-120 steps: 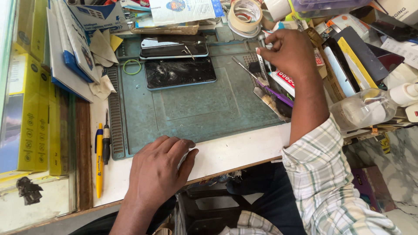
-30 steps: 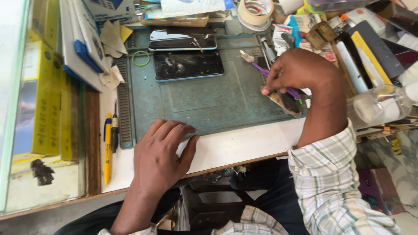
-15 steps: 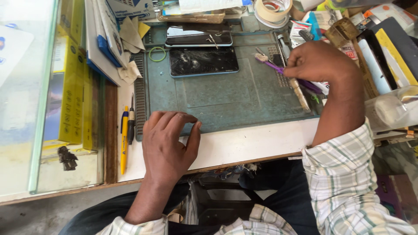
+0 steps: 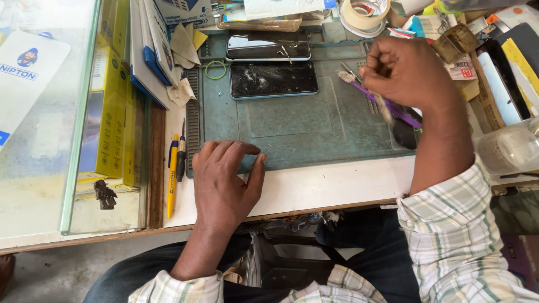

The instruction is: The person sits at a cluttered repair workbench, sets aside a screen protector packet, picks up a small green circuit board from the mat, and uses a metal probe-style tool to work on the board's components, holding and repositioning the board with the other hand throughout.

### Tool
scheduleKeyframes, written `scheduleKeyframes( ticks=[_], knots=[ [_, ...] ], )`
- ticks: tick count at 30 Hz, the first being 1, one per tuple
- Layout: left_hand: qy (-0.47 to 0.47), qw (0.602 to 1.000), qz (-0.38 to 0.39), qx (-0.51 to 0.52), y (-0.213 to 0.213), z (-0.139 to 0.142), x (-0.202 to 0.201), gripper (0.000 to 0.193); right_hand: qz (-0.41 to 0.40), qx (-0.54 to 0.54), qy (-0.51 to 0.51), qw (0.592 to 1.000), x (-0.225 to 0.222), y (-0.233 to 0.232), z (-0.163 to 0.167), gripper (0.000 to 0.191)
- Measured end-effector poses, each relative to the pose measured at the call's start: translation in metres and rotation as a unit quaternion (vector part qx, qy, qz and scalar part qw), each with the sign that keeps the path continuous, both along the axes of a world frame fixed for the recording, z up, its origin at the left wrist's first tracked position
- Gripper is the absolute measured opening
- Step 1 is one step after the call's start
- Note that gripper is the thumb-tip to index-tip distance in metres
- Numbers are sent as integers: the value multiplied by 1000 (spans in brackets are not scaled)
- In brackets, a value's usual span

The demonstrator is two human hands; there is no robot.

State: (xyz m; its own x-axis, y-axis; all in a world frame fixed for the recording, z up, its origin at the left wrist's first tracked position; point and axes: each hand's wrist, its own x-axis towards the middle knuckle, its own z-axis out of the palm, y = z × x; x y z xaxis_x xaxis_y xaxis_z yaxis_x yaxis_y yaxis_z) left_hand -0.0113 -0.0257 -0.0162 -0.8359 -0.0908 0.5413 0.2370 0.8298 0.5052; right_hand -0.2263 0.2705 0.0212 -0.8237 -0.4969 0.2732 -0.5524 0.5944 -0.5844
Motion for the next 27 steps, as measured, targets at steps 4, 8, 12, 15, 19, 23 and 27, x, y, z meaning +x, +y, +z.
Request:
scheduleKeyframes(
  ticks=[4, 8, 12, 15, 19, 23, 27],
  knots=[
    [-14, 1000, -2, -6, 0, 0, 0, 10, 19, -1, 0, 1000, 4, -14, -1, 20],
    [-20, 1000, -1, -13, 0, -3, -1, 9, 39, 32, 27, 998, 9, -24, -1, 22],
    [-14, 1000, 4, -22, -2, -8, -2, 11, 12, 86, -14, 996, 9, -29, 1, 24],
    [-31, 999, 17, -33, -7, -9, -6, 12, 0, 143, -54, 988, 8, -30, 2, 27],
    [-51, 996, 60, -52, -20, -4, -21, 14, 0, 202, -83, 976, 7, -32, 2, 29],
    [-52, 993, 103, -40, -38, 3, -43, 17, 14, 215, -57, 975, 5, -32, -1, 29],
    [-106, 981, 142, -78, -48, 9, -74, 20, 12, 210, -73, 975, 2, -30, -4, 29]
  ],
)
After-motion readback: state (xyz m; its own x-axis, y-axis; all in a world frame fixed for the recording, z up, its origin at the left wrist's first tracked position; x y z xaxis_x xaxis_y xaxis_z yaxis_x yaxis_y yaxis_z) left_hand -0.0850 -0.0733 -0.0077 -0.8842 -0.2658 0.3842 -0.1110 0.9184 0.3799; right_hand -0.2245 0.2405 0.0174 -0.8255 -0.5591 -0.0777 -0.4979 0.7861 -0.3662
